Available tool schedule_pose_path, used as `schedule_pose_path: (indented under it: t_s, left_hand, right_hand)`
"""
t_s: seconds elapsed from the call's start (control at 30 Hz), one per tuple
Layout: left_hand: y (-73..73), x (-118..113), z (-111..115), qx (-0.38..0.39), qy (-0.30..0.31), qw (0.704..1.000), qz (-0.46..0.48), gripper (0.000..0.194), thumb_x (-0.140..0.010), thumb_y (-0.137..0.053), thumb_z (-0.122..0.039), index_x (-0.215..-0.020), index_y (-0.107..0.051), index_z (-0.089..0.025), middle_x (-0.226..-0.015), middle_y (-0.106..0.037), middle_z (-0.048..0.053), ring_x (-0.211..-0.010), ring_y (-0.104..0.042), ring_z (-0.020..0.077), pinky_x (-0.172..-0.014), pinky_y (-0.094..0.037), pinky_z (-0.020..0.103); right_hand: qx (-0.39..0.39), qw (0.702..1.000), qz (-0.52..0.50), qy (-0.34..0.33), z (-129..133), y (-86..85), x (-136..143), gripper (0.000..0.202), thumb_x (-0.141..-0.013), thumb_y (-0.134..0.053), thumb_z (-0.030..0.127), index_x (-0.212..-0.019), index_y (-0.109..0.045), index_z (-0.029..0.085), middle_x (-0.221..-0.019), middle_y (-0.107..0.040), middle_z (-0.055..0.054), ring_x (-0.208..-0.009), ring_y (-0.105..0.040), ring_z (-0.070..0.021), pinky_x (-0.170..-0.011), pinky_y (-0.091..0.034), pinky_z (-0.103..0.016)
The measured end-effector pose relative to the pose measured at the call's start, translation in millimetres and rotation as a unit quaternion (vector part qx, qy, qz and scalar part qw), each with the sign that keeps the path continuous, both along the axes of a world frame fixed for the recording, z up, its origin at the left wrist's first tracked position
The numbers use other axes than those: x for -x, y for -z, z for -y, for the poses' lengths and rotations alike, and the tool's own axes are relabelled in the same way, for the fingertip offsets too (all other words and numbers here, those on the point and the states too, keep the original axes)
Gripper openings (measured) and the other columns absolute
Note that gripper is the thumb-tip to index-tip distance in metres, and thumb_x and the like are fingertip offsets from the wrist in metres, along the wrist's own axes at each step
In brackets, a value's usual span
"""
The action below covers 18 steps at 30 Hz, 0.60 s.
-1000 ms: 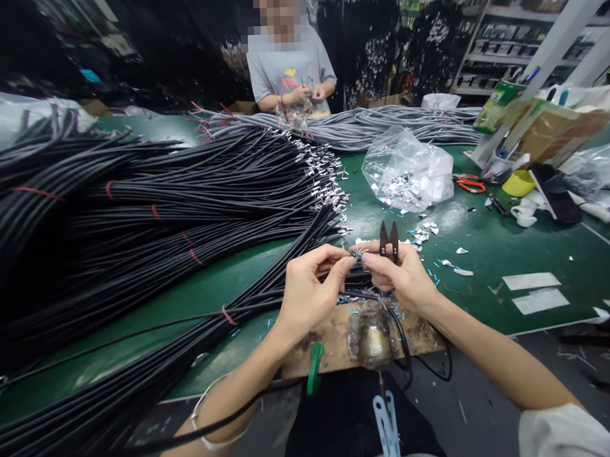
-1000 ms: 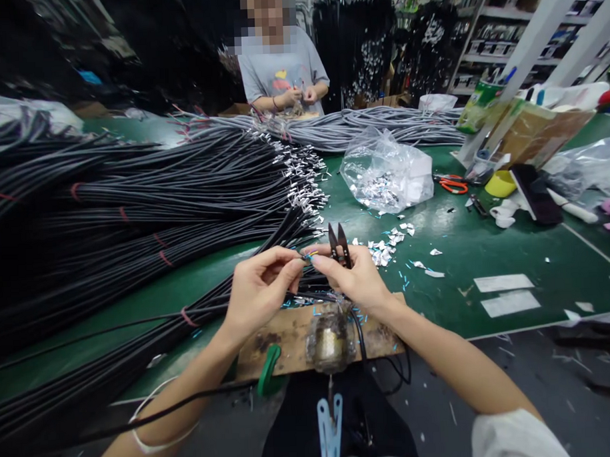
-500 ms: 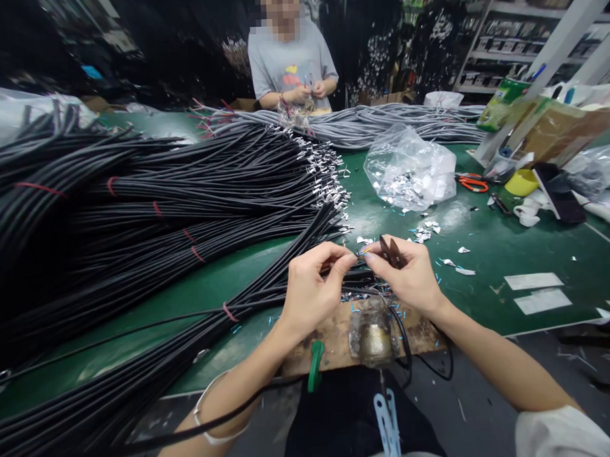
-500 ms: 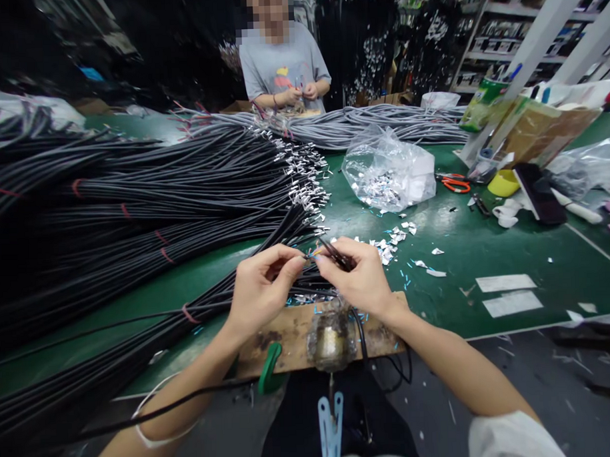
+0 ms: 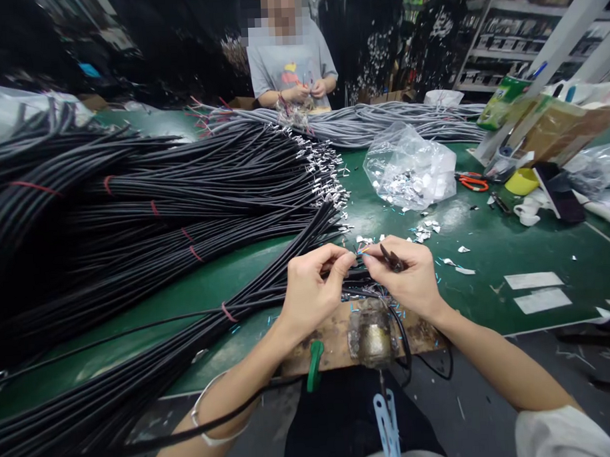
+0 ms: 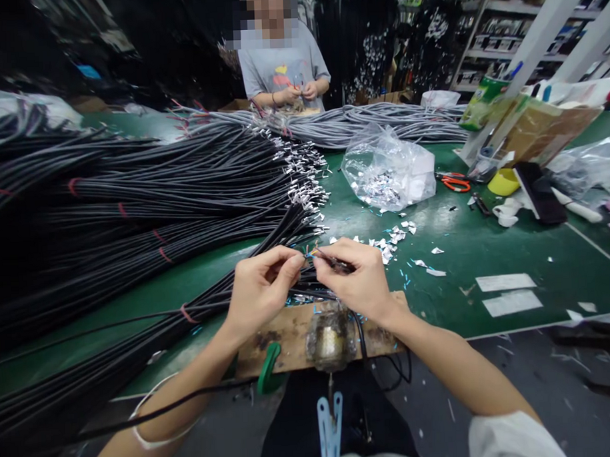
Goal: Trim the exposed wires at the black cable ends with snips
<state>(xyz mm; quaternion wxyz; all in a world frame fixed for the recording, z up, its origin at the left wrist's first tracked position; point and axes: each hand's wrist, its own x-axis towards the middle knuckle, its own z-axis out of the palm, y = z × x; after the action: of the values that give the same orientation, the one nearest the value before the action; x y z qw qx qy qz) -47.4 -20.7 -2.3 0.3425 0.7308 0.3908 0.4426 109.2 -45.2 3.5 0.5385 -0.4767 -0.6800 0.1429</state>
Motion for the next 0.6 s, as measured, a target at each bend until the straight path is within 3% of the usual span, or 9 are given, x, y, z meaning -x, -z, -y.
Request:
schedule_pose_path:
  t_s: [0.13,0.3,0.37,0.47,0.53,0.6]
  left_hand:
    - [3.6,-2,1,0.017,-0.003,1.0,0.01,0.021,-0.087,-0.052,-0.031,-0.081,-0.062,-0.015,-0.061,-0.056,-0.001,-0.05,-0.047,0.007,-0.045,-0.035,0.018]
    - [5.6,-1,-2,0.045,-0.005,0.996,0.078,0.02,-0.087,-0.052,-0.033,-0.096,-0.061,-0.017,-0.061,-0.049,-0.003,-0.047,-0.04,0.0054,-0.042,-0.031,0.018]
    - [3.9,0,-3,0.059,0.015,0.992,0.109,0.021,-0.087,-0.054,-0.034,-0.095,-0.062,-0.016,-0.061,-0.048,-0.003,-0.048,-0.041,0.0052,-0.042,-0.032,0.017]
    - [2.4,0,-7,0.103,0.047,0.987,0.116,0.025,-0.087,-0.052,-0.036,-0.096,-0.063,-0.015,-0.062,-0.051,-0.002,-0.048,-0.046,0.0057,-0.043,-0.037,0.016]
    - [4.3,0,-10,0.125,0.041,0.989,0.075,0.028,-0.089,-0.048,-0.037,-0.095,-0.063,-0.015,-0.065,-0.055,0.0,-0.052,-0.053,0.0082,-0.045,-0.042,0.018]
    - [9.0,2,-16,0.092,-0.004,0.996,-0.004,0.024,-0.087,-0.05,-0.033,-0.093,-0.064,-0.015,-0.072,-0.06,0.002,-0.06,-0.059,0.0117,-0.051,-0.048,0.021]
  right_hand:
    - [-0.064,0.996,0.061,0.01,0,6.6,-1,0.013,-0.072,-0.06,0.012,-0.078,-0.07,0.018,-0.066,-0.063,0.0,-0.056,-0.052,-0.0098,-0.053,-0.042,-0.024]
    - [-0.056,0.992,0.082,-0.077,3,1.3,-3,0.016,-0.069,-0.059,0.008,-0.078,-0.069,0.017,-0.073,-0.066,-0.003,-0.062,-0.058,-0.0113,-0.057,-0.047,-0.024]
    - [-0.039,0.998,0.041,-0.036,2,-4.9,-8,0.012,-0.071,-0.061,0.01,-0.075,-0.069,0.018,-0.069,-0.064,-0.001,-0.057,-0.054,-0.0101,-0.052,-0.043,-0.023]
    - [-0.025,0.992,-0.093,0.082,-3,-11.1,-19,0.01,-0.081,-0.06,0.021,-0.076,-0.068,0.019,-0.059,-0.056,0.002,-0.049,-0.047,-0.0082,-0.044,-0.035,-0.022]
    - [-0.013,0.982,-0.162,0.096,-8,-11.7,-25,0.017,-0.087,-0.055,0.03,-0.08,-0.067,0.019,-0.056,-0.051,0.003,-0.046,-0.044,-0.0073,-0.041,-0.032,-0.022]
    - [0.007,0.979,-0.194,0.066,-10,-11.0,-26,0.023,-0.091,-0.05,0.036,-0.086,-0.065,0.02,-0.056,-0.048,0.003,-0.043,-0.04,-0.006,-0.04,-0.03,-0.021]
